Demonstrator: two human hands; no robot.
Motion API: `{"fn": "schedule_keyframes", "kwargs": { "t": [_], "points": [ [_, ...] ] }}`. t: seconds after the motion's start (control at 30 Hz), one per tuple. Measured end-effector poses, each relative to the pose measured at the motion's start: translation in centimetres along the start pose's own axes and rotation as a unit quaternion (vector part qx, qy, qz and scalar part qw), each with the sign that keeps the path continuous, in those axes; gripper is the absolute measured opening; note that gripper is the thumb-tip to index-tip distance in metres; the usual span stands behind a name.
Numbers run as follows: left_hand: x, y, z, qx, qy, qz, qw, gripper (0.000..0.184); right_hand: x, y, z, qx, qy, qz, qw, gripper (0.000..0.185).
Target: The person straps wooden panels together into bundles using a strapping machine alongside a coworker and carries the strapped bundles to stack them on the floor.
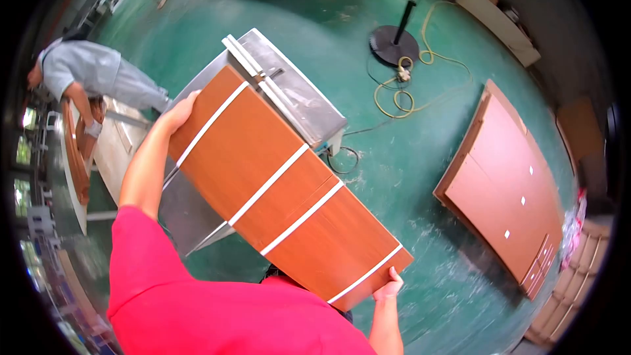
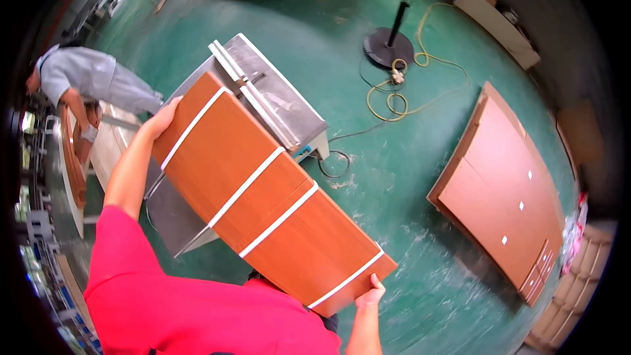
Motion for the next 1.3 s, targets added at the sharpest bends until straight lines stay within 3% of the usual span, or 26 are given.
{"fn": "schedule_keyframes", "kwargs": {
  "t": [0.03, 0.07, 0.1, 0.13, 0.2, 0.27, 0.3, 0.43, 0.47, 0.57, 0.6, 0.7, 0.9, 0.97, 1.07, 1.17, 1.3],
  "points": [
    [-1.0, 0.9, -0.2, -0.024, 0.034, 0.005, 0.999, 0.062, -0.9, -0.3, 1.7, 0.007, -0.007, 0.018, 1.000, 0.052],
    [-4.3, 5.7, -8.4, -0.028, 0.173, 0.110, 0.978, 0.054, -1.4, -2.3, 2.6, 0.064, -0.010, 0.026, 0.998, 0.053],
    [-3.0, 7.8, -8.1, -0.090, 0.192, 0.086, 0.974, 0.048, -2.3, -4.3, 4.4, 0.067, -0.027, 0.021, 0.997, 0.052],
    [-6.4, 8.4, -11.4, -0.059, 0.201, 0.109, 0.972, 0.047, -1.9, -3.7, 4.9, 0.031, -0.063, 0.019, 0.997, 0.049],
    [-12.8, 13.7, -13.7, -0.126, 0.139, 0.168, 0.968, 0.048, -3.9, -7.4, 9.7, 0.021, -0.111, -0.017, 0.993, 0.048],
    [-14.2, 14.2, -10.9, -0.124, 0.156, 0.116, 0.973, 0.054, -4.2, -10.8, 15.1, 0.024, -0.105, -0.001, 0.994, 0.051],
    [-14.7, 14.9, -9.0, -0.116, 0.145, 0.045, 0.982, 0.057, -4.0, -12.8, 18.5, 0.013, -0.096, 0.013, 0.995, 0.052],
    [-22.8, 24.0, -10.8, -0.154, 0.146, 0.114, 0.970, 0.059, -7.4, -24.0, 26.5, 0.061, -0.139, 0.051, 0.987, 0.053],
    [-26.3, 27.7, -12.7, -0.142, 0.164, 0.101, 0.971, 0.061, -9.4, -27.4, 28.6, 0.062, -0.144, 0.026, 0.987, 0.052],
    [-31.3, 38.8, -16.9, -0.124, 0.150, 0.203, 0.960, 0.061, -13.4, -39.2, 31.7, 0.102, -0.181, -0.031, 0.978, 0.051],
    [-33.6, 42.2, -19.5, -0.088, 0.153, 0.184, 0.967, 0.059, -14.9, -42.8, 32.7, 0.118, -0.195, -0.046, 0.973, 0.051],
    [-38.4, 54.6, -27.7, -0.058, 0.229, 0.222, 0.946, 0.055, -18.5, -51.6, 34.6, 0.181, -0.213, -0.086, 0.956, 0.048],
    [-46.0, 84.3, -41.3, 0.021, 0.213, 0.380, 0.900, 0.056, -22.3, -68.7, 32.4, 0.340, -0.235, -0.233, 0.880, 0.039],
    [-49.5, 95.8, -45.1, 0.068, 0.233, 0.377, 0.894, 0.061, -24.5, -73.3, 32.7, 0.375, -0.290, -0.291, 0.831, 0.041],
    [-59.0, 110.0, -51.1, 0.166, 0.271, 0.388, 0.865, 0.065, -29.5, -77.9, 33.4, 0.408, -0.293, -0.380, 0.777, 0.047],
    [-66.0, 124.7, -55.5, 0.257, 0.347, 0.416, 0.801, 0.071, -32.7, -81.5, 33.8, 0.466, -0.298, -0.407, 0.727, 0.050],
    [-84.5, 136.9, -61.2, 0.333, 0.427, 0.416, 0.731, 0.075, -32.8, -87.2, 36.1, 0.513, -0.335, -0.385, 0.690, 0.059]
  ]
}}
Point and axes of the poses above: each hand's wrist, its own x-axis towards the middle knuckle, its own y-axis out of the palm, z = x × y, the point moved 5 cm from there along x, towards the middle knuckle, and after that the axes turned 2 degrees about x, right-handed, at the moved point
